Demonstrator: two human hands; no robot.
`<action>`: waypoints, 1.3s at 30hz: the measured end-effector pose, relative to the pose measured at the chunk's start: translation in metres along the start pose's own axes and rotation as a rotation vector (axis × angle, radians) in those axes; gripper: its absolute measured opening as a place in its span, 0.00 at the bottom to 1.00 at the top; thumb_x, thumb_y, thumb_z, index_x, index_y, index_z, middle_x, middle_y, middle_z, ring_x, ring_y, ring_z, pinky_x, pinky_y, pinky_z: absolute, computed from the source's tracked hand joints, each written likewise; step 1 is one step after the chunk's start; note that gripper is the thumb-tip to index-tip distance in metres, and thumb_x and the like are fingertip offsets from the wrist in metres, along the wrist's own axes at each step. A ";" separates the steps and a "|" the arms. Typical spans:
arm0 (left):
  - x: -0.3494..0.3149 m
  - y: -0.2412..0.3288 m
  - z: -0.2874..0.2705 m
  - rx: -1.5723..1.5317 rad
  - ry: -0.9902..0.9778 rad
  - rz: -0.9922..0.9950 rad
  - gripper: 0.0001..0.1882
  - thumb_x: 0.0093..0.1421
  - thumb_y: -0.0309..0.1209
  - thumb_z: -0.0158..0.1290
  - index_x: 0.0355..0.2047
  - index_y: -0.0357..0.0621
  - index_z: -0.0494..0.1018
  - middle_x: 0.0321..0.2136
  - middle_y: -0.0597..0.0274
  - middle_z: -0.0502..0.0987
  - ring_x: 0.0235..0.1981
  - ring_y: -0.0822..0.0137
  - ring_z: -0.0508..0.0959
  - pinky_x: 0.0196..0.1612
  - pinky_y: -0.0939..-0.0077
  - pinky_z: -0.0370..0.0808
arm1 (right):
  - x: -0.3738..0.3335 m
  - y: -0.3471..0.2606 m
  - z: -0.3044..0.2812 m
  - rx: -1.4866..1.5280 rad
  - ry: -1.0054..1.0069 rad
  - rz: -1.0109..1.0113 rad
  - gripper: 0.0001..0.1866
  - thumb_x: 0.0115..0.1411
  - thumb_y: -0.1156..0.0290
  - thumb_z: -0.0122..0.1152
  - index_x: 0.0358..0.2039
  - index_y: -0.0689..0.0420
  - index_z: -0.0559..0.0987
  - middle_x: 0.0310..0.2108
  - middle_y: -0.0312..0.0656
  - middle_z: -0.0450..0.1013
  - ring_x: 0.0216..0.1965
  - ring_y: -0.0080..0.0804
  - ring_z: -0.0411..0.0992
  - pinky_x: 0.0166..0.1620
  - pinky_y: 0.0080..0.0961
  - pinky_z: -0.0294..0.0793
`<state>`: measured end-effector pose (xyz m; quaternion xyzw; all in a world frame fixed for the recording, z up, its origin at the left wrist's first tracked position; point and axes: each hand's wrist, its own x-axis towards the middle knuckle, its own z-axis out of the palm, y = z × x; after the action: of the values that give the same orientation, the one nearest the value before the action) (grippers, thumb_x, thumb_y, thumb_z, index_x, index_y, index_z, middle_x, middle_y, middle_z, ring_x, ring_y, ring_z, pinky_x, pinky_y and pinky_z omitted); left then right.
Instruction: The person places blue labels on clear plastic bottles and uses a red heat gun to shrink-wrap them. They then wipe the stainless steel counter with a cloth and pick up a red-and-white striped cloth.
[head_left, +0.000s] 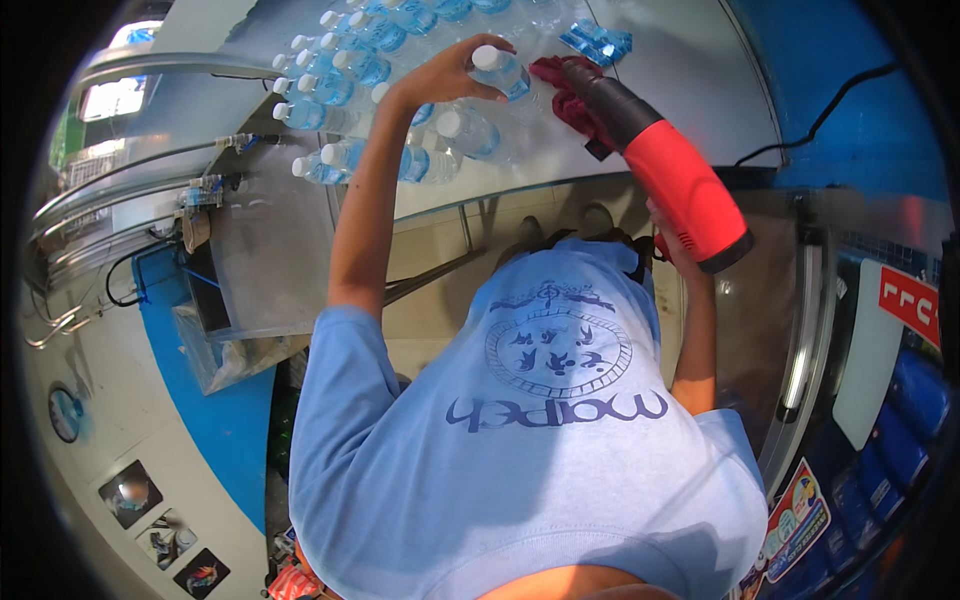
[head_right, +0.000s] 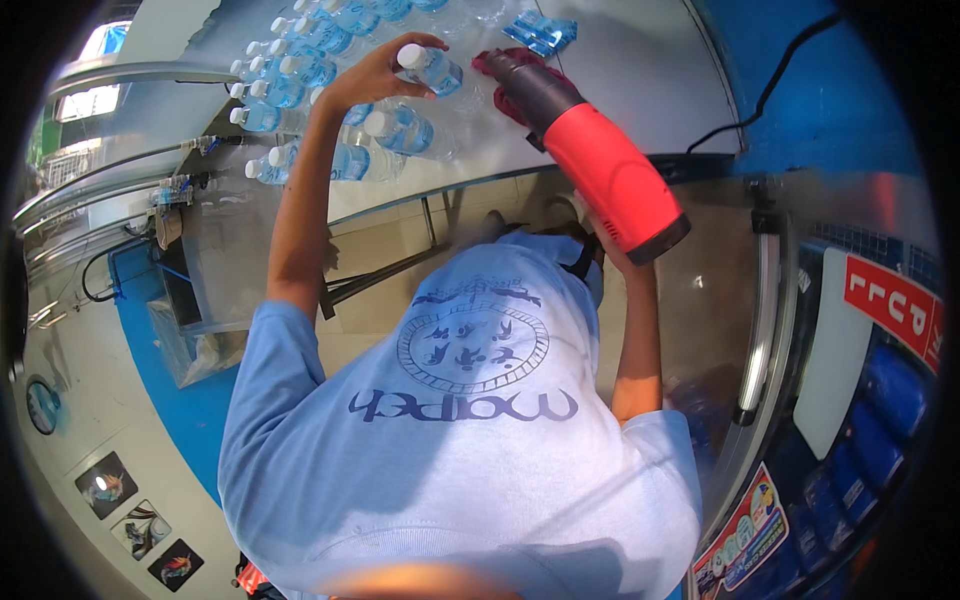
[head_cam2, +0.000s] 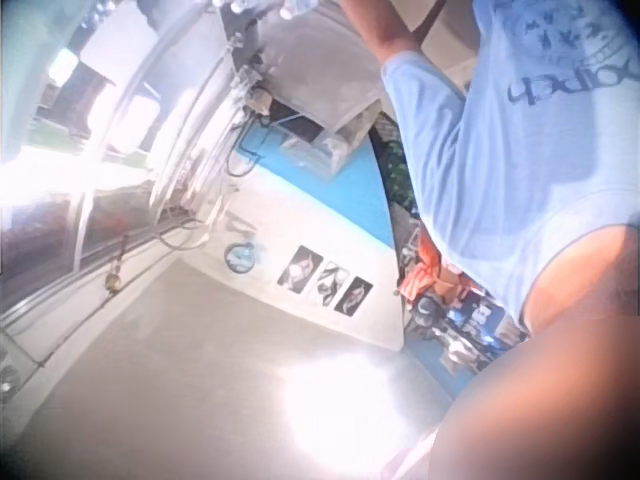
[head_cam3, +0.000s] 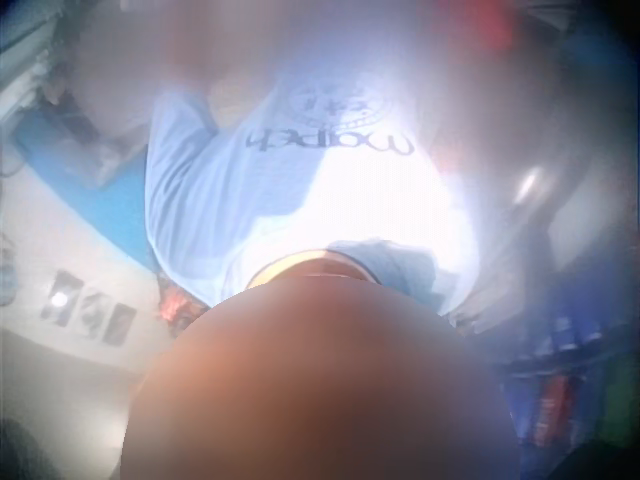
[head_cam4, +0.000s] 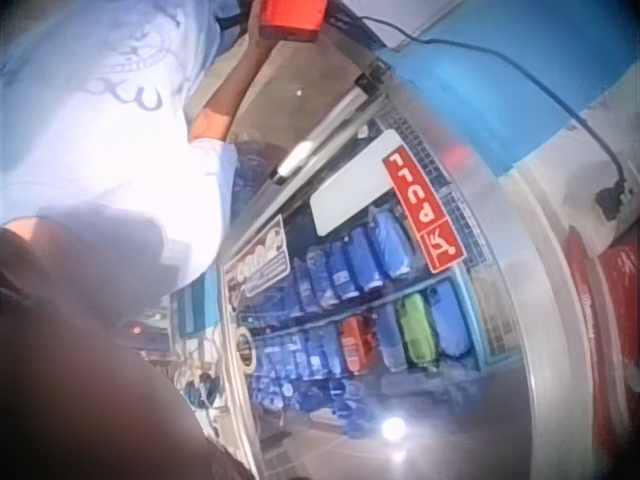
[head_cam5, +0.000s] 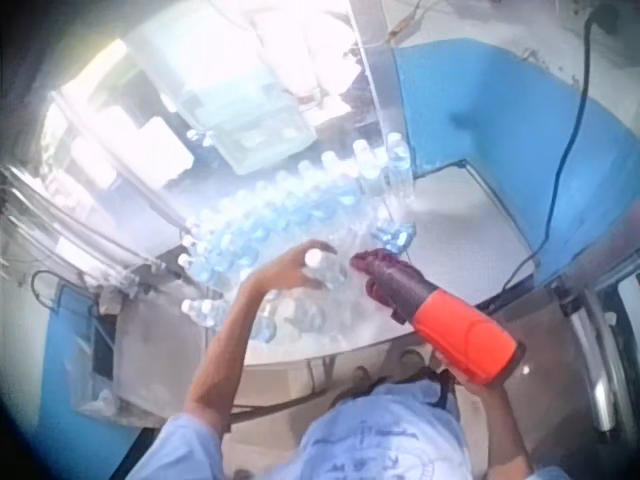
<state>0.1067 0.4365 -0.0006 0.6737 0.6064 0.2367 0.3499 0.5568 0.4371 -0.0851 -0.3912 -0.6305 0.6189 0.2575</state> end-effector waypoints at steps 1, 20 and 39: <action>0.002 -0.003 0.001 -0.037 -0.021 -0.017 0.40 0.50 0.31 0.74 0.63 0.50 0.70 0.60 0.60 0.74 0.62 0.56 0.73 0.68 0.60 0.69 | -0.012 -0.001 0.006 0.015 -0.024 0.020 0.19 0.64 0.61 0.69 0.52 0.58 0.82 0.46 0.37 0.81 0.48 0.27 0.78 0.54 0.28 0.75; 0.002 -0.011 0.011 0.076 -0.008 0.012 0.34 0.52 0.30 0.72 0.60 0.51 0.73 0.54 0.60 0.79 0.57 0.58 0.77 0.66 0.62 0.70 | -0.013 0.000 0.039 0.091 0.063 0.222 0.17 0.61 0.69 0.72 0.49 0.59 0.82 0.41 0.37 0.81 0.42 0.25 0.79 0.50 0.26 0.78; -0.002 -0.008 0.011 0.037 -0.006 -0.073 0.37 0.51 0.35 0.72 0.61 0.47 0.70 0.54 0.54 0.78 0.57 0.55 0.77 0.63 0.60 0.71 | 0.014 -0.016 0.027 0.285 -0.023 0.232 0.17 0.65 0.59 0.66 0.47 0.58 0.81 0.33 0.36 0.80 0.26 0.18 0.70 0.32 0.21 0.71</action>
<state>0.1091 0.4323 -0.0135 0.6581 0.6338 0.2104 0.3477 0.5244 0.4345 -0.0744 -0.4137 -0.4900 0.7320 0.2299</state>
